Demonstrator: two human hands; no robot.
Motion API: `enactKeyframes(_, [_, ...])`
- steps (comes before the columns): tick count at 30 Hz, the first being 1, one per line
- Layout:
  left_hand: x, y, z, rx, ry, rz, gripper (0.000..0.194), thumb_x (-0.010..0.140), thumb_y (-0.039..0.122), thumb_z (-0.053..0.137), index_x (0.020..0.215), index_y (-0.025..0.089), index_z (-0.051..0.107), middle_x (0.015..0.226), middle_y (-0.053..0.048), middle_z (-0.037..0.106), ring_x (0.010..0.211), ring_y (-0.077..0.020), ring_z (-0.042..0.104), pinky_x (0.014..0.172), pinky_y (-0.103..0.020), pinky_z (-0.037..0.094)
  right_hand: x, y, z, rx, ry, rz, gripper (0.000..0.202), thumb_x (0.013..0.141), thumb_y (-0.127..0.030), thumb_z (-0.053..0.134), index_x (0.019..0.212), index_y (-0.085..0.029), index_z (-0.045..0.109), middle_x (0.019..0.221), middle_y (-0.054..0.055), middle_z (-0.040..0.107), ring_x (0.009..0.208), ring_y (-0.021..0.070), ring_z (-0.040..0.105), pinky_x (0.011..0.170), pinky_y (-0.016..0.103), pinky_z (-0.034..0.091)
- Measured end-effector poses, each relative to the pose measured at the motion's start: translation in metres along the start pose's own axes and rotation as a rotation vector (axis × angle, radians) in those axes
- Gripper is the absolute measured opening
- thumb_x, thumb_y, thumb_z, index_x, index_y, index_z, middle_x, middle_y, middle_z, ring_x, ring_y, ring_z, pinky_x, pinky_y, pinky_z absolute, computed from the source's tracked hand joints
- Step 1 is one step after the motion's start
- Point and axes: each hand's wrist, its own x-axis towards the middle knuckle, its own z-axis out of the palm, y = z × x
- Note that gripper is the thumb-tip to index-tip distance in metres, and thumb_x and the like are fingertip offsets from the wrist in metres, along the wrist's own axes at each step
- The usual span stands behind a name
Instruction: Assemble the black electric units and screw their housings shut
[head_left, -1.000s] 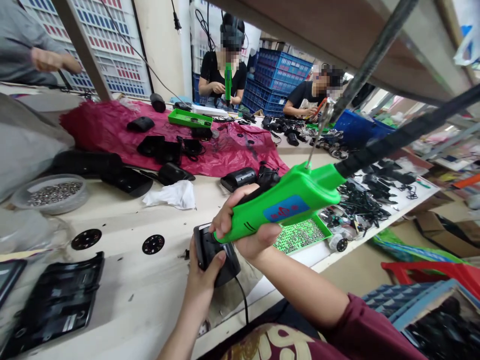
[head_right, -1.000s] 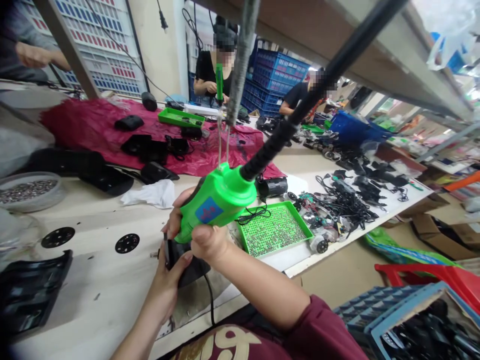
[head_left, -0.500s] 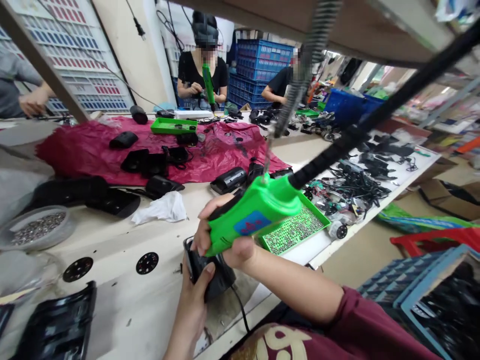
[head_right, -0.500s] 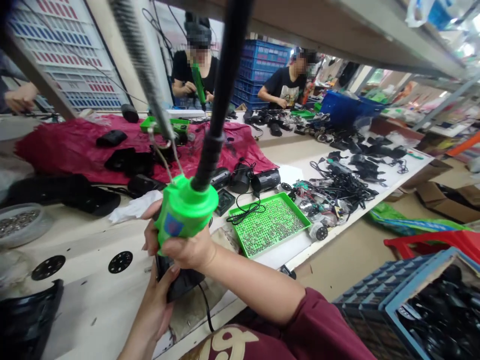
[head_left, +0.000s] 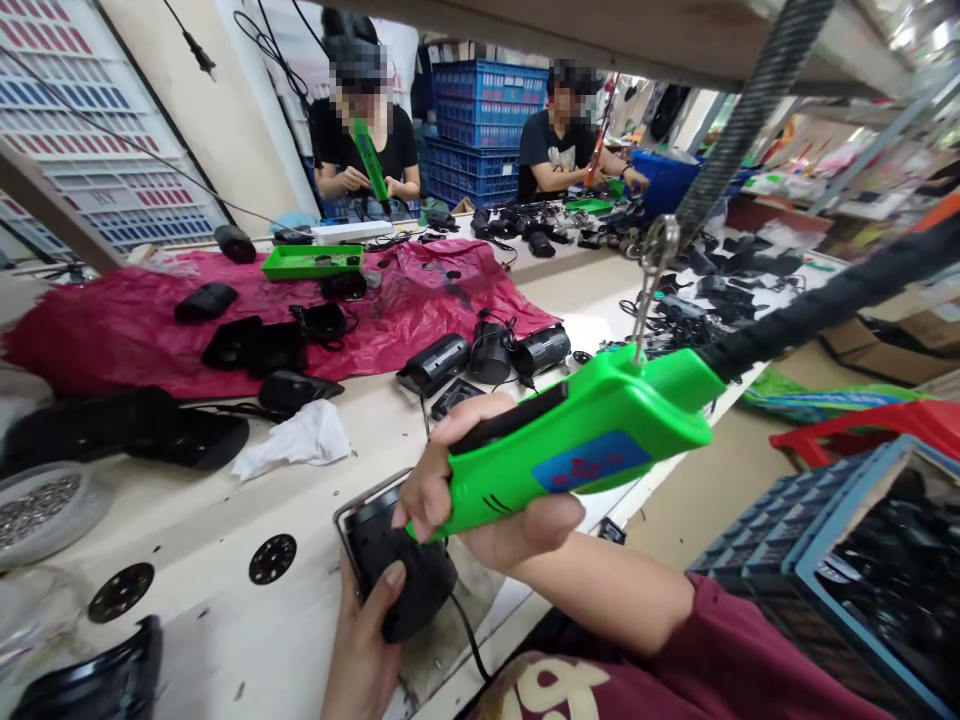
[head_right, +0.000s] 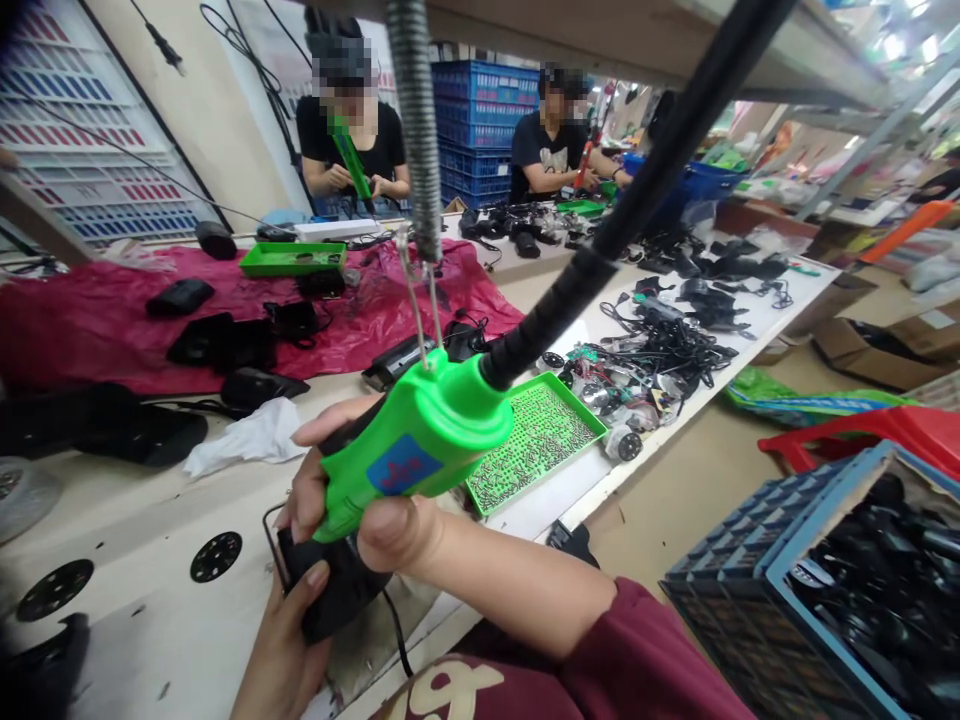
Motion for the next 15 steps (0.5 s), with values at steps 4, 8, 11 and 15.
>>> enactKeyframes(4, [0.001,-0.002,-0.001,0.025,-0.002,0.030,0.082,0.068,0.040,0.079,0.142,0.040,0.043,0.112,0.004,0.070,0.106,-0.0213,0.064,0.110,-0.037,0.035,-0.003,0.010,-0.002,0.005,0.055,0.046,0.066,0.055,-0.079,0.068,0.093,-0.026,0.055,0.053,-0.006,0.058,0.037,0.0121,0.049,0.048,0.031,0.053])
enactKeyframes(8, [-0.002,-0.001,0.002,0.077,0.020,0.037,0.080,0.070,0.042,0.077,0.142,0.036,0.043,0.135,-0.003,0.061,0.130,-0.0298,0.049,0.110,-0.044,0.037,0.000,0.021,0.002,0.025,0.016,0.105,0.068,0.053,-0.080,0.067,0.090,-0.023,0.057,0.047,-0.008,0.051,0.036,0.0109,0.046,0.045,0.028,0.049])
enactKeyframes(11, [-0.003,0.002,0.005,0.071,0.000,0.023,0.078,0.075,0.039,0.074,0.145,0.039,0.038,0.148,-0.002,0.049,0.134,-0.0298,0.045,0.111,-0.045,0.036,0.004,0.021,0.004,-0.013,-0.044,0.201,0.066,0.051,-0.073,0.074,0.090,-0.023,0.057,0.050,-0.007,0.055,0.041,0.0115,0.049,0.045,0.027,0.046])
enactKeyframes(15, [-0.002,0.002,0.005,0.056,0.014,0.016,0.081,0.078,0.037,0.072,0.148,0.039,0.033,0.153,-0.002,0.043,0.135,-0.0290,0.044,0.113,-0.043,0.032,0.005,0.019,0.003,-0.122,-0.122,0.277,0.059,0.048,-0.074,0.074,0.076,-0.025,0.055,0.054,-0.006,0.056,0.047,0.0127,0.052,0.053,0.031,0.050])
